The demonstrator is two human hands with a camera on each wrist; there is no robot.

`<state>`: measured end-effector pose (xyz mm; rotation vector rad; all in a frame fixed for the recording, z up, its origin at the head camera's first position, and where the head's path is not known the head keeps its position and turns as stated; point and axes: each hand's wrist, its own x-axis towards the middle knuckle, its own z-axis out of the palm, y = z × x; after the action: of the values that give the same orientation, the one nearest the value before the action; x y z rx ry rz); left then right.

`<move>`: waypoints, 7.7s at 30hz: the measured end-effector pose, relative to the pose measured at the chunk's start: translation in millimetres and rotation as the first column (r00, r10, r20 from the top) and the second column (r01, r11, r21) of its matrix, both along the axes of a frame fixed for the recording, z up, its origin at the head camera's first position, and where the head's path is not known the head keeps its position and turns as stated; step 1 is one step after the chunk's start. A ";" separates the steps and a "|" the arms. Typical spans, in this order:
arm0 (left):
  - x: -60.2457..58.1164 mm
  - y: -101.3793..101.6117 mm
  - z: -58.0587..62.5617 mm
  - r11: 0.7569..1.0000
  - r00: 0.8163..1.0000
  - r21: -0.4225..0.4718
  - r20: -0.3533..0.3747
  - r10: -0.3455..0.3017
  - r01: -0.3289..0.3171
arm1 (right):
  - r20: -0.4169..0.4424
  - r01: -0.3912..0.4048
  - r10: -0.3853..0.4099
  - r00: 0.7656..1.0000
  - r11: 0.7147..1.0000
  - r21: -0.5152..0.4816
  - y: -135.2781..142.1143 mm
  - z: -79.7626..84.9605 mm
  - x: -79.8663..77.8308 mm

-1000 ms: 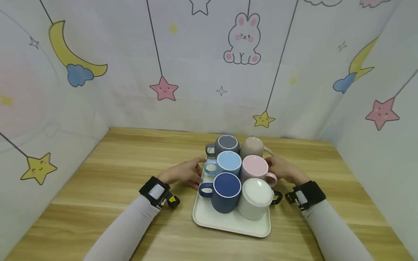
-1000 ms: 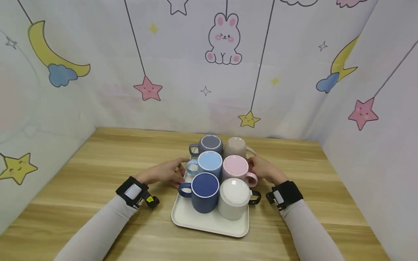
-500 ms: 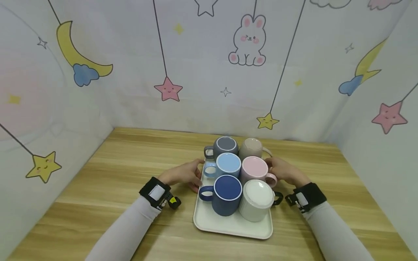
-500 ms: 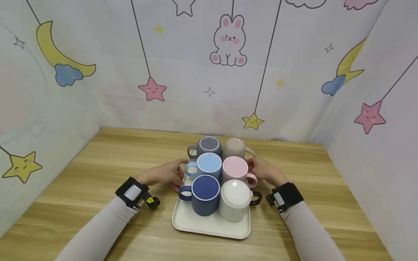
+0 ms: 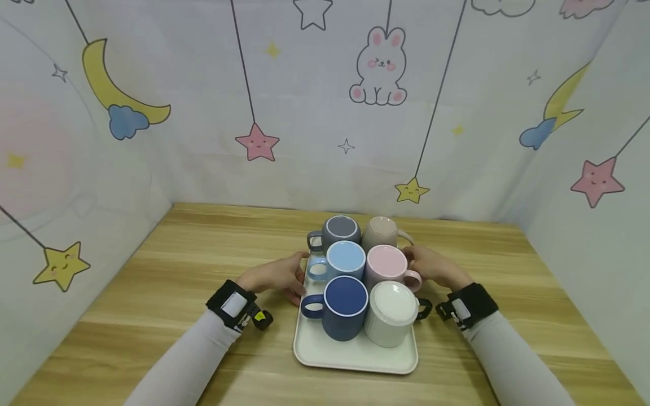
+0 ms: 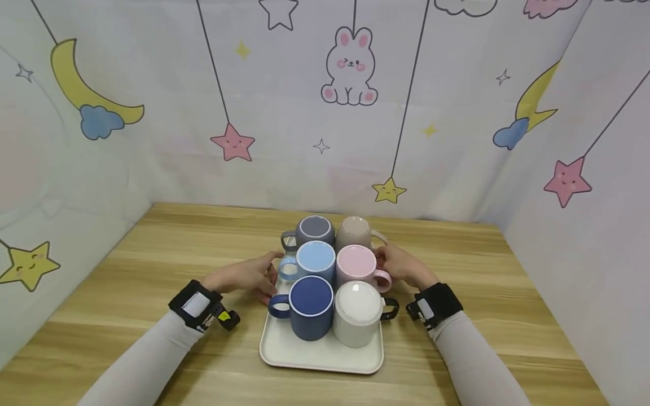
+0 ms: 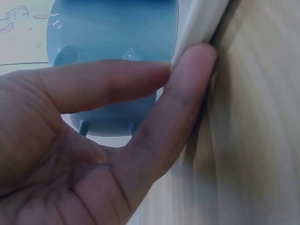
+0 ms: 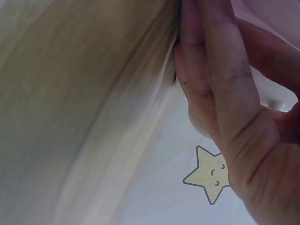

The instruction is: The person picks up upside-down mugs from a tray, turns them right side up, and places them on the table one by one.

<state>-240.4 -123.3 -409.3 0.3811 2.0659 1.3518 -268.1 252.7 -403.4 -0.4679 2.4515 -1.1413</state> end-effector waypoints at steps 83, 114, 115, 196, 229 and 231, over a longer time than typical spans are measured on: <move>7.3 1.0 15.4 0.991 0.998 -0.126 0.060 -0.026 0.033 | 0.063 -0.039 0.041 0.997 0.998 -0.045 -6.7 4.5 5.2; 9.3 -0.3 20.3 0.988 0.996 -0.137 0.057 -0.063 0.071 | 0.053 -0.102 0.107 0.993 0.991 -0.081 -2.9 5.9 9.7; 9.3 -0.5 19.6 0.988 0.996 -0.136 0.061 -0.059 0.067 | 0.052 -0.107 0.112 0.992 0.991 -0.079 -3.0 5.5 9.8; 2.9 -13.0 13.0 0.988 0.995 -0.113 0.027 -0.101 0.104 | -0.547 0.095 0.111 0.830 0.938 0.335 -37.4 49.1 -11.3; -0.7 -22.6 26.5 0.979 0.985 -0.205 -0.167 -0.028 -0.007 | -0.534 0.102 0.054 0.844 0.960 0.260 -22.3 70.1 -7.7; -2.1 -22.9 29.2 0.980 0.979 -0.197 -0.205 -0.004 -0.037 | -0.533 0.116 0.031 0.845 0.964 0.241 -21.4 71.1 -5.9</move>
<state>-242.5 -146.2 -380.1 0.4315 2.3550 1.1400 -274.0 231.2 -332.2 -0.7300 3.0533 -0.7404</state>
